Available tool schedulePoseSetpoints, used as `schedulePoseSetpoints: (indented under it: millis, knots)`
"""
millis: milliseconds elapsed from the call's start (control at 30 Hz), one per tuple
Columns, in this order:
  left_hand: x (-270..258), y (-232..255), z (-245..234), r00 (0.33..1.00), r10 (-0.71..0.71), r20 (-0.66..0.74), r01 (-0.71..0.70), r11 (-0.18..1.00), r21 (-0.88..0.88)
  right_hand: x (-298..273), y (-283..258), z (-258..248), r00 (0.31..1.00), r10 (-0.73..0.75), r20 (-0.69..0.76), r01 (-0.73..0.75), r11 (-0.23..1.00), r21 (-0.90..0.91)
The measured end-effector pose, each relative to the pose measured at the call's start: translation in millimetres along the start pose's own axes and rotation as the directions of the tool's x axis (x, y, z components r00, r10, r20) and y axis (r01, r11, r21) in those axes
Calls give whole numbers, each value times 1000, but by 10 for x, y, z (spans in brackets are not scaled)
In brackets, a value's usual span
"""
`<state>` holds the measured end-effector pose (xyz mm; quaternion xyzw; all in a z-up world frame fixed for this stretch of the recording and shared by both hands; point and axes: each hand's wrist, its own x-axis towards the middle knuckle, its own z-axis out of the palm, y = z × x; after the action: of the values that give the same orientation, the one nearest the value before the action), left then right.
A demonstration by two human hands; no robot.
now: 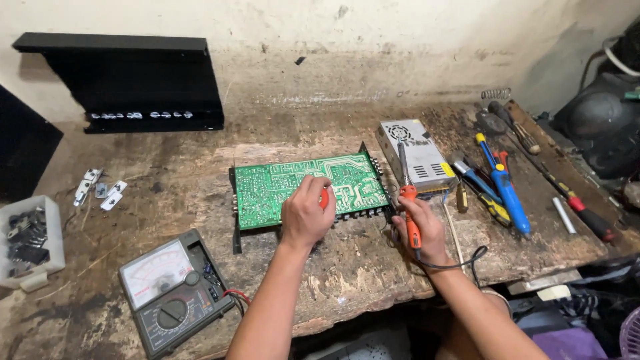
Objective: The person is soldering a green circuit board using a soldering iron and solder wire. They also use a desoldering pump to remove solder and a multimeter to test connections on the board.
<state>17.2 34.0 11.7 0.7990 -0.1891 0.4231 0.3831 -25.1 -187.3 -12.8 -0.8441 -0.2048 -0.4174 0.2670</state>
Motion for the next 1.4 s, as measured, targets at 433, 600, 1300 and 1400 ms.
schedulePoseSetpoints:
  millis: [433, 600, 1300, 1400]
  knots:
    - [-37, 84, 125, 988, 14, 152, -18, 999, 29, 11, 111, 3, 999, 41, -1, -41, 993, 109]
    - [-16, 60, 117, 973, -144, 180, 156, 986, -52, 180, -90, -211, 988, 156, -20, -143, 941, 306]
    - [567, 60, 293, 905, -261, 335, 208, 960, 186, 851, 778, 335, 740, 670, -51, -396, 496, 772]
    - [531, 8, 340, 909, -250, 332, 185, 959, 215, 832, 835, 341, 749, 662, -29, -385, 470, 794]
